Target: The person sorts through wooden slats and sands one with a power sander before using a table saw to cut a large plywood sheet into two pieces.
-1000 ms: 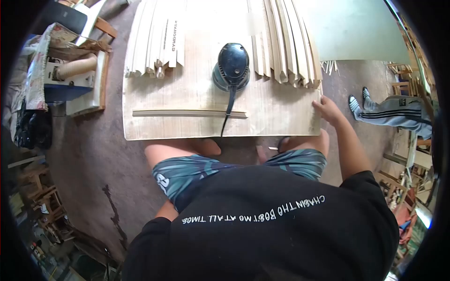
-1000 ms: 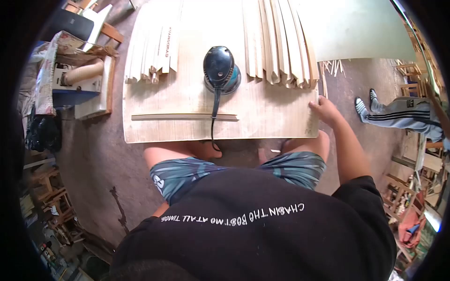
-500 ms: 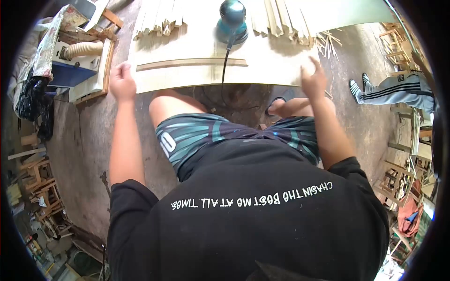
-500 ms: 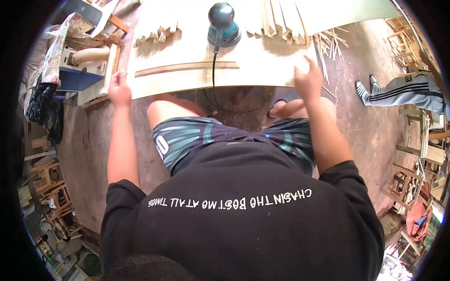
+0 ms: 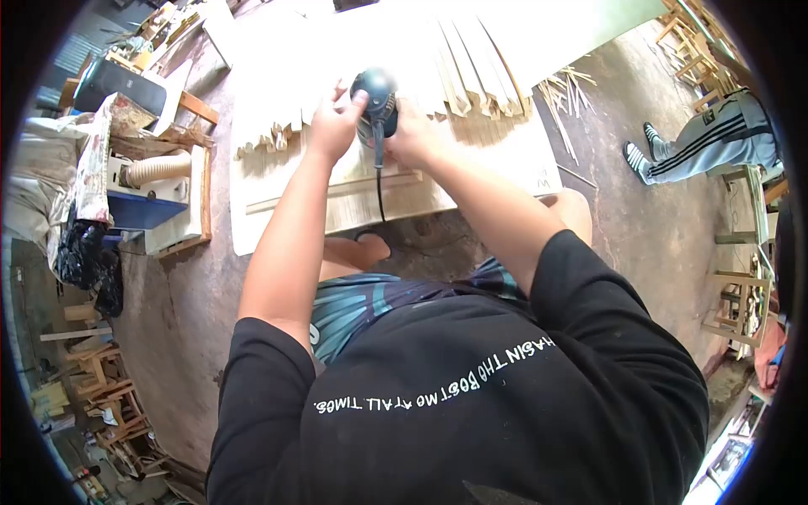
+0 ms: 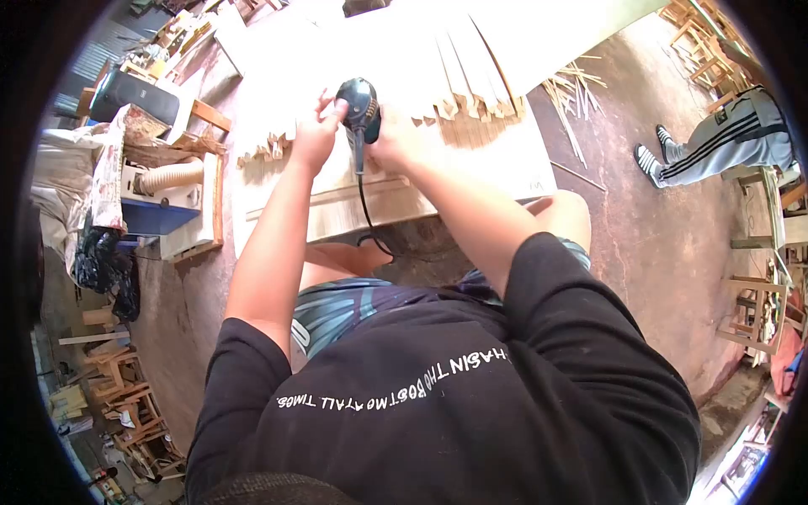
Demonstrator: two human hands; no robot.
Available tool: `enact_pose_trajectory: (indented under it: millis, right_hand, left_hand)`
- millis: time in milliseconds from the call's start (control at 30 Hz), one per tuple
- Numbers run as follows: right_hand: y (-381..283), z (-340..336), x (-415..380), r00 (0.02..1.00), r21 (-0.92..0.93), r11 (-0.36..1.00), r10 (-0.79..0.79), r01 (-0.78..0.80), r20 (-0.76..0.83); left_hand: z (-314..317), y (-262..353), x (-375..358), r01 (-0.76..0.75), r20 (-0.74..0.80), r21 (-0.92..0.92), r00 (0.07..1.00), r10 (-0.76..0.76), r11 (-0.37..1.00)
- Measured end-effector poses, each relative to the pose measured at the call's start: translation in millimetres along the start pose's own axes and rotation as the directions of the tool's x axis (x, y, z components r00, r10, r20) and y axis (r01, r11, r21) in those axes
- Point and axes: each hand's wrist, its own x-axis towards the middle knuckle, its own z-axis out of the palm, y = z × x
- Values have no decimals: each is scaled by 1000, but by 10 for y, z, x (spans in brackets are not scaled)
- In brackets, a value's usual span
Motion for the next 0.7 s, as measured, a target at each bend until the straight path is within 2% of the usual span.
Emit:
enact_pose_trajectory:
  millis: [33,67,100,133,167,200,233,267,300,333,367,433,500,567,600,633,700]
  right_hand:
    - [73,137,176,996,513,856,28,-65,80]
    - [260,342,417,986,871,468,5,-148,165]
    - [351,442,583,972,972,-49,-64,-229,226]
    - [301,371,563,970,977,24,-121,-210,211]
    - [330,345,550,985,936,352,-166,17,44]
    - [385,312,550,961,742,624,-260,245,-98]
    - [464,276,516,904,425,797,-386,428,-187]
    - [335,81,340,954,316,903,-252,292,-162]
    - [279,-85,167,981,406,894,-154,188,-115]
    - [332,-151,100,981,652,734,-170,188,-91]
    - [412,-184,-25,982,845,512,-175,151,-70]
    - [456,-474,-313,987,966,256,-162,34,9]
    - [689,-641,-534,989,982,182,-129,-52,76]
    - [794,-725,-719,991,994,15,-72,-109,110]
    - [835,-730,-799,993,987,-114,-47,-113,108]
    - [840,-743,-880,994,988,-110,22,-108,111]
    - [827,-743,-999,983,990,-108,147,-94,109]
  left_hand:
    - [6,25,77,47,112,36,992,-51,998]
    - [54,36,91,38,121,20,992,-40,999]
    - [121,-55,104,-11,39,45,999,10,999]
    - [148,73,21,-6,58,-11,998,6,1000]
    - [137,183,-96,6,78,-70,997,-1,998]
    - [87,273,-174,2,116,-176,993,19,984]
    - [26,332,-261,8,152,-285,988,37,959]
    - [-38,382,-380,22,180,-395,982,54,918]
    - [-107,447,-550,38,201,-458,978,62,888]
    - [-144,389,-676,-97,124,-313,982,142,945]
    - [-195,289,-849,-207,66,-147,974,218,967]
    - [-306,-61,-1043,-126,-49,118,990,132,985]
    - [-332,-290,-1195,-3,-136,-4,991,2,1000]
    - [-370,-238,-1316,-13,-113,205,993,37,979]
    - [-384,-228,-1314,-99,-65,389,989,135,916]
    - [-395,-253,-1312,-185,-2,556,975,224,811]
    - [-403,-549,-1301,-259,79,773,945,317,579]
